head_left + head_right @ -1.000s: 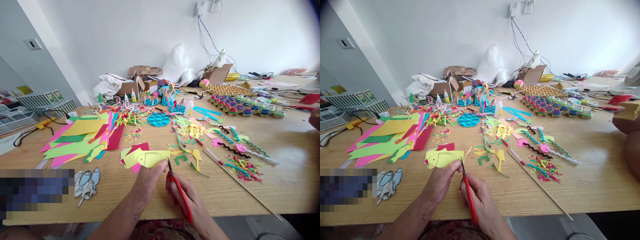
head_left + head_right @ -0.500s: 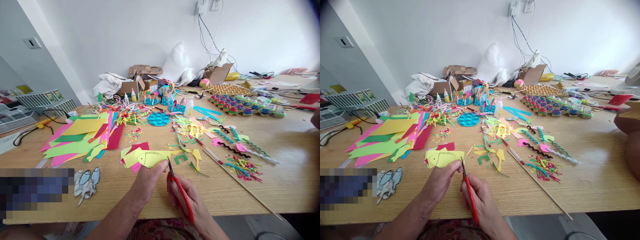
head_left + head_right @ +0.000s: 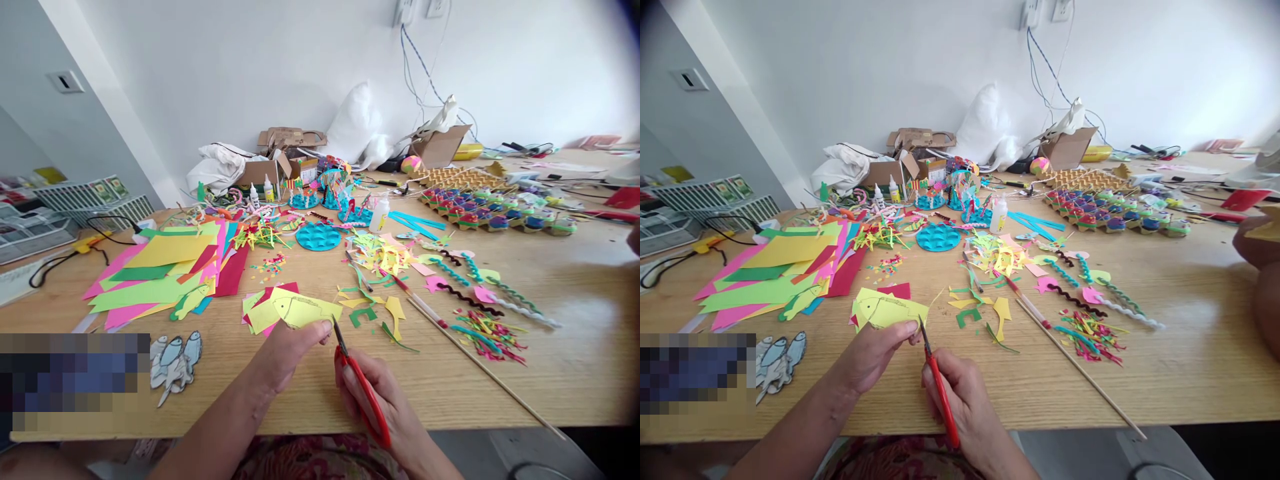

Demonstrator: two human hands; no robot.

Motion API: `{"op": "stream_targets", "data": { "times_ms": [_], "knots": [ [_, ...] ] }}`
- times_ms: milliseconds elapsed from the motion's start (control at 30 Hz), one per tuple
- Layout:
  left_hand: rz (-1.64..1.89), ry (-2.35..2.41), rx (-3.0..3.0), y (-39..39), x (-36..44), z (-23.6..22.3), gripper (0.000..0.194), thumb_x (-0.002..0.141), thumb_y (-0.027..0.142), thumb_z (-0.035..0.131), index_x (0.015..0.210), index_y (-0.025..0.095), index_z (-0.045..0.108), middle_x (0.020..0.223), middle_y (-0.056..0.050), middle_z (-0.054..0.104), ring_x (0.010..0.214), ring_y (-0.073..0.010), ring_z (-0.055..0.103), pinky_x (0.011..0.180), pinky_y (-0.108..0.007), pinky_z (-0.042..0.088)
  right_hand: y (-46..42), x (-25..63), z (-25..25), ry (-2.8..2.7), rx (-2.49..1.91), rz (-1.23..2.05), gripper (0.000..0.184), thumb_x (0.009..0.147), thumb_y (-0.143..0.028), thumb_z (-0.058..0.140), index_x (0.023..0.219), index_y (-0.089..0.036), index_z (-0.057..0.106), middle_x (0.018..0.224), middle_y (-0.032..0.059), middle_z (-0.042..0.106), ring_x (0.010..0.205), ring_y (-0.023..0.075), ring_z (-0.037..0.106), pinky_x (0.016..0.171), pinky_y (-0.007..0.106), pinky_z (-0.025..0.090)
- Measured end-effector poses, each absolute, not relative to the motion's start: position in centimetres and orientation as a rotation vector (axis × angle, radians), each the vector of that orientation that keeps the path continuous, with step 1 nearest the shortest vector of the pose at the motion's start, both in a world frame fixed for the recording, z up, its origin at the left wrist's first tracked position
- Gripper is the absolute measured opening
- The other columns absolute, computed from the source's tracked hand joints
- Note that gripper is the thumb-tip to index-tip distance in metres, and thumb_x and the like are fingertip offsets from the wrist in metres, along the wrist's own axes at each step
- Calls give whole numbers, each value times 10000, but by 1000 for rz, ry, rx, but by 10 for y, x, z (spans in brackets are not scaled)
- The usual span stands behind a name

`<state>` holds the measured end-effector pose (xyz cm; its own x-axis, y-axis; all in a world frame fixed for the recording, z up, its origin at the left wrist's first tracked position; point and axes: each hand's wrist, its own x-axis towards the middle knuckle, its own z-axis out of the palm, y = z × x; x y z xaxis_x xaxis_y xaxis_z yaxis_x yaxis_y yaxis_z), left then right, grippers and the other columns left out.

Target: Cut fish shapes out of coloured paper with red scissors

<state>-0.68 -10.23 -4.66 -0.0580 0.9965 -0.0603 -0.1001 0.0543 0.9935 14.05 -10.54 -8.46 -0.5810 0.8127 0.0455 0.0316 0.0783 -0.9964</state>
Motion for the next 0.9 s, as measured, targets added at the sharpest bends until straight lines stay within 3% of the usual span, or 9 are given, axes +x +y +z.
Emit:
{"op": "stream_targets", "data": {
  "times_ms": [900],
  "knots": [
    [872,1128,1219,-99,-41,-31,93,608,232,586,562,164,542,562,15,513,550,-111,452,546,-243,364,-103,156,-75,-2065,-859,1458,480,892,-537,325,553,-198,346,500,-49,352,463,97,296,433,233,219]
  ]
}}
